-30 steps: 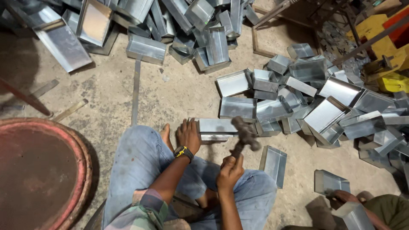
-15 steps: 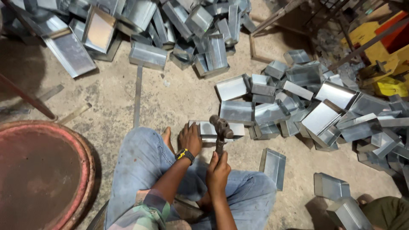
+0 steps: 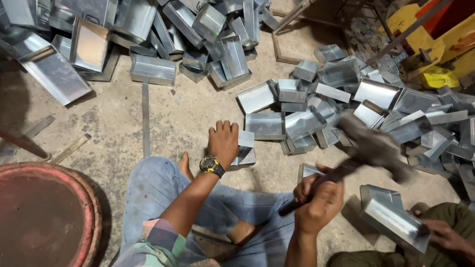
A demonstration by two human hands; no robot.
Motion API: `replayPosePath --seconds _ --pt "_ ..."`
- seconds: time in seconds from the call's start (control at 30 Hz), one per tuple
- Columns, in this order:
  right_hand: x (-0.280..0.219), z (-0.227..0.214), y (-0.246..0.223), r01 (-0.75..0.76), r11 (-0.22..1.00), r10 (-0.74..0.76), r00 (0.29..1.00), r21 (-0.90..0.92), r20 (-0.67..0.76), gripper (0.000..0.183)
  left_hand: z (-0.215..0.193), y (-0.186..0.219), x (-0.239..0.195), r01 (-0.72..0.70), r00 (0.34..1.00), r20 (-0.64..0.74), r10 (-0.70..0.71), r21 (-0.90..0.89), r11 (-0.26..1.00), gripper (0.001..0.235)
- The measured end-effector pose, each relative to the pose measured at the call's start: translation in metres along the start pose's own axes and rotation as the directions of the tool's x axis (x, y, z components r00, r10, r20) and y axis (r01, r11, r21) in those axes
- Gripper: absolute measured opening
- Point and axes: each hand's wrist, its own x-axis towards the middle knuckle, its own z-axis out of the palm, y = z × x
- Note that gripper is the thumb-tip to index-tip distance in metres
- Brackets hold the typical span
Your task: The person sits on the floor and uses a hammer to fold and secure the edges of small metal boxes, handling them one at a time and placing the completed items into a large pile.
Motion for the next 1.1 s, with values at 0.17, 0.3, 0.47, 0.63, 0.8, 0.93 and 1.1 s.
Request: replayPosePath --seconds 0.17,0.3,0.47,0.63,0.8,0.93,1.1 --pt "0.019 0.012 0.057 0.263 0.918 -0.249 0.965 -0.297 0.084 0.038 -0.015 -0.001 0.007 0.005 1.000 0.015 -0.006 0.021 1.000 0.024" --pt "0.025 -0.008 0.085 0.107 0.566 0.337 0.875 -0.817 0.348 0.032 -0.014 0.000 -0.001 0.015 0.999 0.044 -0.016 0.005 1.000 0.033" --pt "0.028 -0.024 0.071 -0.100 0.713 0.268 0.953 -0.694 0.139 0.031 -0.015 0.002 0.005 0.016 0.999 0.032 -0.018 0.046 0.999 0.029" --pt "0.020 -0.002 0.091 -0.222 0.821 0.340 0.930 -0.527 0.137 0.037 -0.007 0.002 0.002 0.045 0.995 0.086 -0.042 -0.041 0.998 0.038" --pt "0.022 -0.014 0.113 -0.227 0.628 0.466 0.875 -0.744 0.126 0.029 0.020 -0.018 -0.024 0.155 0.965 -0.110 -0.238 -0.494 0.856 0.063" --pt "0.014 -0.025 0.111 -0.329 0.830 0.407 0.909 -0.451 0.086 0.029 0.056 -0.044 -0.048 0.213 0.946 -0.107 -0.306 -0.505 0.836 0.076" --pt "0.014 -0.031 0.085 -0.325 0.905 0.343 0.939 -0.273 0.018 0.028 0.072 -0.042 -0.034 0.156 0.983 -0.044 -0.180 -0.327 0.932 0.037"
